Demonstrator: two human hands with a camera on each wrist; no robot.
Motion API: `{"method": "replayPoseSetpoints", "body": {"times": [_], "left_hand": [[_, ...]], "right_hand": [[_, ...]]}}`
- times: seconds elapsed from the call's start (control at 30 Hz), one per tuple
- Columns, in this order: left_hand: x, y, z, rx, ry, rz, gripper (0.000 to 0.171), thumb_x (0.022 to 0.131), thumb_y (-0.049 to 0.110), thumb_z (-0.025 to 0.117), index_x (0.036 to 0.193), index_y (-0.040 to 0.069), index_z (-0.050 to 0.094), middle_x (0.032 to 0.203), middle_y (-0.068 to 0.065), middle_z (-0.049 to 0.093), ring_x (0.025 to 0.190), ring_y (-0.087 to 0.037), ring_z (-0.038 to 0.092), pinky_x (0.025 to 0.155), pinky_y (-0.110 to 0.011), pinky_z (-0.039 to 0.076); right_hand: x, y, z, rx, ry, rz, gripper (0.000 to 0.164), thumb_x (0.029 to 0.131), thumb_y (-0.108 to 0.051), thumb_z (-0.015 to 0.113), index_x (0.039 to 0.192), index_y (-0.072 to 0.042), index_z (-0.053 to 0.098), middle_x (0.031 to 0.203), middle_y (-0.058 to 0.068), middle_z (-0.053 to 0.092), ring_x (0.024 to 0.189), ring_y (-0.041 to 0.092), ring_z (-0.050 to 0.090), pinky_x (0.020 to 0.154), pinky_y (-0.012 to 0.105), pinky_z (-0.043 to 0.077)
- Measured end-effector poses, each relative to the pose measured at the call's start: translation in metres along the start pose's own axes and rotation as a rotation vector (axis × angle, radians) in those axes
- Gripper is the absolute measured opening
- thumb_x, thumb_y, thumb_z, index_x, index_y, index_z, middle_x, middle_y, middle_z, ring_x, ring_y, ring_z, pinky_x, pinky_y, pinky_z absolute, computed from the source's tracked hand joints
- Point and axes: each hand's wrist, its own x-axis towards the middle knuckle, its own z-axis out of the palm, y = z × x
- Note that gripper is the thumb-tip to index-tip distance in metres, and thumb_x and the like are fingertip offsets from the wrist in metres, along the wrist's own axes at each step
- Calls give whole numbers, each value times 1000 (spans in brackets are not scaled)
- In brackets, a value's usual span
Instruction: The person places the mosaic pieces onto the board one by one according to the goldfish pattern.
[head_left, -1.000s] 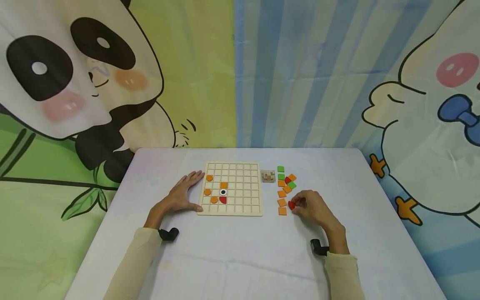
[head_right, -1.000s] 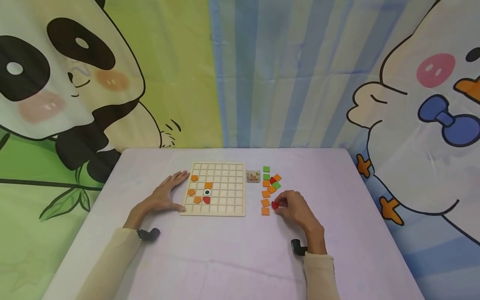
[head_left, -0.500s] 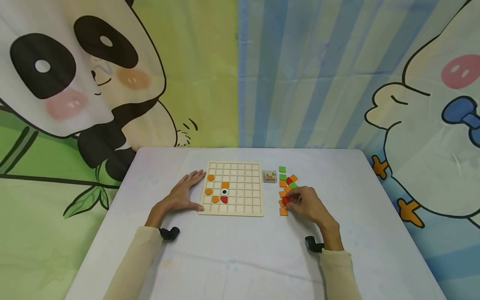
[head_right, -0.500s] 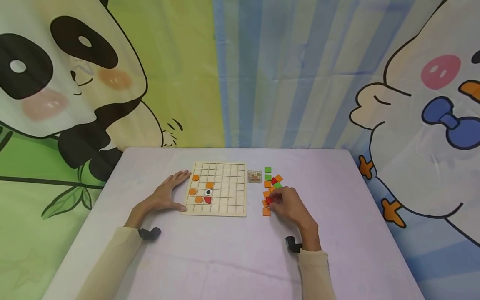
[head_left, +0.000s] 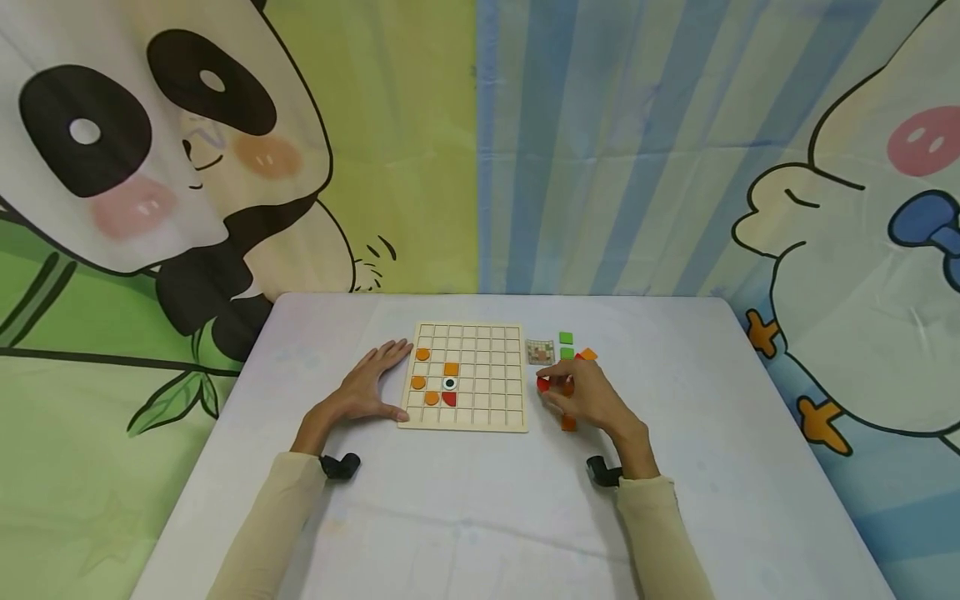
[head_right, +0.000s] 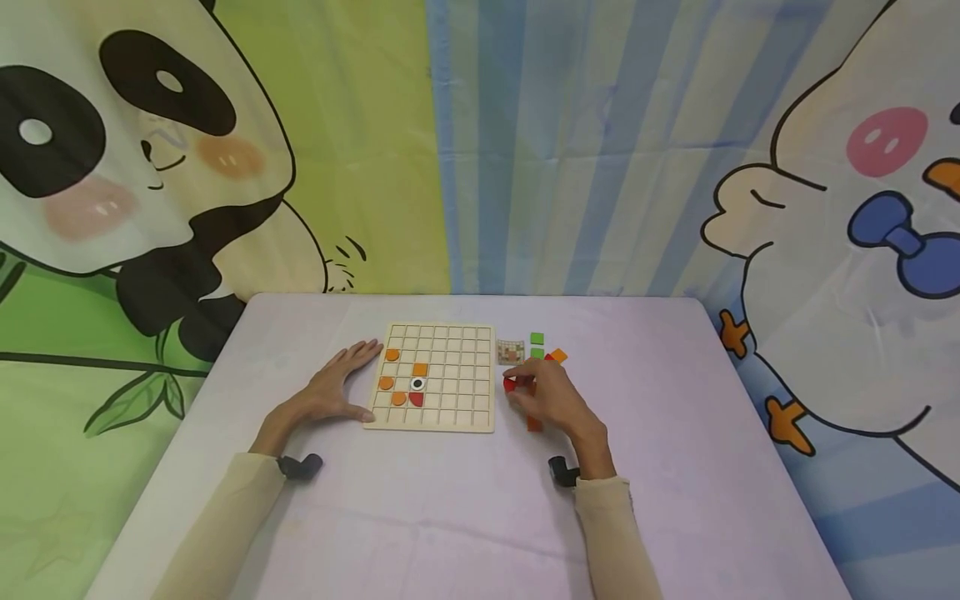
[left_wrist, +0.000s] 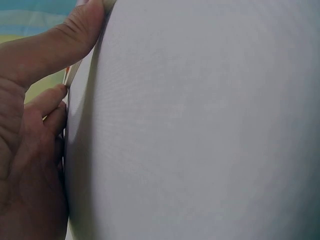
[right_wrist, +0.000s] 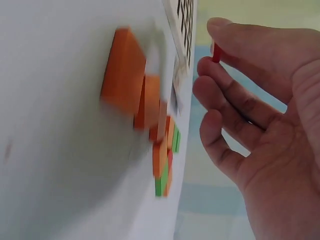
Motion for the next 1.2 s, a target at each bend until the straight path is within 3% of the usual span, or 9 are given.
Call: {"method": "replayPoseSetpoints", "body": {"times": [0.13, 0.4, 0.83, 1.2], "left_hand": [[0, 0, 0, 1, -1, 0, 142, 64, 52, 104, 175, 13, 25, 183, -18, 22, 170, -46, 14, 140, -66, 7], [1, -1, 1, -1, -3, -2, 142, 64, 50, 105, 175, 12, 25, 183, -18, 22, 170, -46, 14, 140, -66, 6], [0, 2, -1, -13, -6, -9, 141, 65, 51, 104, 175, 14, 25, 184, -16, 21, 171, -45, 13, 141, -65, 5], [0, 1, -1, -12, -20, -28, 141, 65, 52, 104, 176, 17, 25, 184, -15, 20, 171, -44, 14, 140, -67, 7]], "right_hand": [[12, -4, 10, 6, 1, -15, 28, 89, -11, 90, 116, -8, 84, 95, 1, 78, 85, 18, 67, 74, 33, 59], [39, -13, 32, 57, -1, -24, 27, 88, -17, 94, 109, -4, 83, 86, 1, 75, 77, 13, 64, 72, 26, 58], [81, -34, 55, 74, 17, 1, 28, 88, -21, 95, 107, -5, 83, 85, 3, 73, 75, 15, 62, 70, 26, 55], [107, -51, 74, 82, 0, -4, 27, 91, -19, 91, 111, -3, 82, 93, 9, 78, 80, 17, 69, 76, 33, 62]]}}
